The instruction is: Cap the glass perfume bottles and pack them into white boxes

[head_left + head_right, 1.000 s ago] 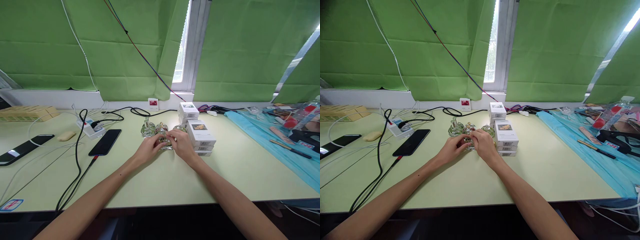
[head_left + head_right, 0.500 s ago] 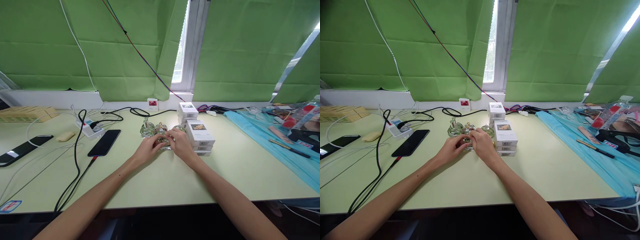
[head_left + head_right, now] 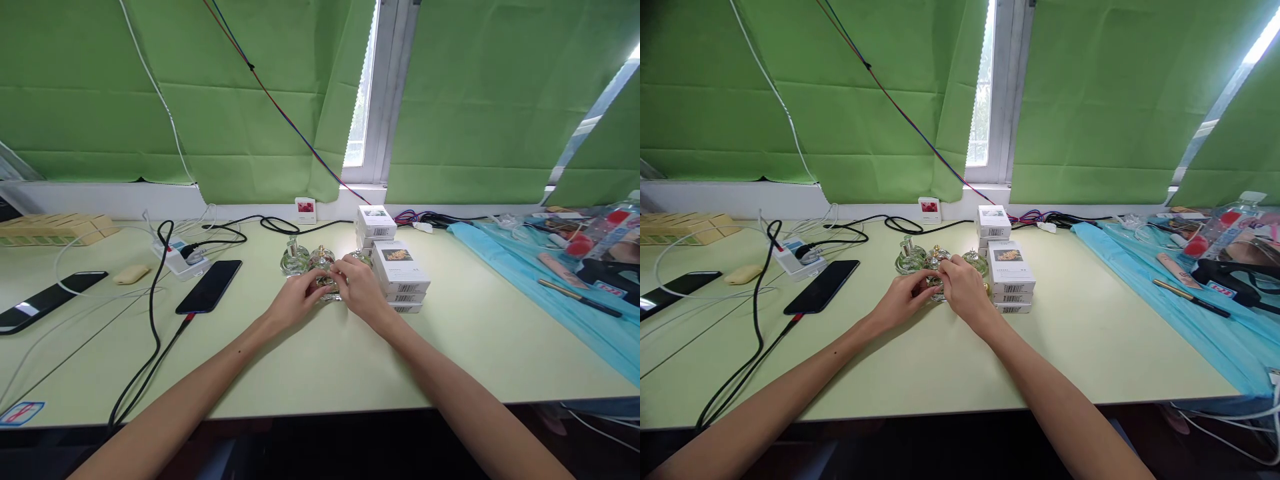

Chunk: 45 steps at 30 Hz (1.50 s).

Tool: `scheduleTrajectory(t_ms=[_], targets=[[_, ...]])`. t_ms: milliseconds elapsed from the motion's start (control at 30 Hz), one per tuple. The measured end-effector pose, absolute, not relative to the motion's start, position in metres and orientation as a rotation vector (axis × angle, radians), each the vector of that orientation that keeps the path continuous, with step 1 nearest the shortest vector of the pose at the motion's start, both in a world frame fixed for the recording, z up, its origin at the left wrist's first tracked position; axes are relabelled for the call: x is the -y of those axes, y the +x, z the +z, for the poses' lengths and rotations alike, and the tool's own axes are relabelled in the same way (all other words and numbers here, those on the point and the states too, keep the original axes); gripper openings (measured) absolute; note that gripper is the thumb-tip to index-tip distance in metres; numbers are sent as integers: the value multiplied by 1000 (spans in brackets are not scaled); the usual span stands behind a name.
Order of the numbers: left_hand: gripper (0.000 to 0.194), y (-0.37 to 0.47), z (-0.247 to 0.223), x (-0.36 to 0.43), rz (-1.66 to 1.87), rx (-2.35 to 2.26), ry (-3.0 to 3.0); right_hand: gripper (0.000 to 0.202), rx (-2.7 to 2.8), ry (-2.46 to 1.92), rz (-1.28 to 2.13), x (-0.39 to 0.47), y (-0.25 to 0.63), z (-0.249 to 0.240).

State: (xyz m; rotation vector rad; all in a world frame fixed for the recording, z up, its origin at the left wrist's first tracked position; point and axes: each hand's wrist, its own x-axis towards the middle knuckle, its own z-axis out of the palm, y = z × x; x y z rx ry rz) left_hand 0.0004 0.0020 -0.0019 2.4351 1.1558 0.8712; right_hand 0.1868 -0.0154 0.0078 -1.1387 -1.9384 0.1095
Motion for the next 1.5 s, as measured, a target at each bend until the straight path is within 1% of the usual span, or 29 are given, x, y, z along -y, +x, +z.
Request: scheduleTrajectory(t_ms=[200, 667, 867, 1133, 1500], targets=[[29, 1, -2, -2, 872, -1151, 2431, 23, 2008, -1206, 44, 19, 185, 11], [27, 0, -2, -2, 881, -1141, 2441, 22, 1940, -1144, 112, 18, 186, 8], [26, 0, -2, -3, 879, -1126, 2443, 16, 1881, -1116, 182, 16, 185, 5], [29, 0, 0, -1, 853, -1127, 2423, 8, 1854, -1124, 207, 17, 185, 4], [27, 0, -1, -2, 843, -1142, 2422, 4, 1852, -1190, 192, 20, 184, 6]])
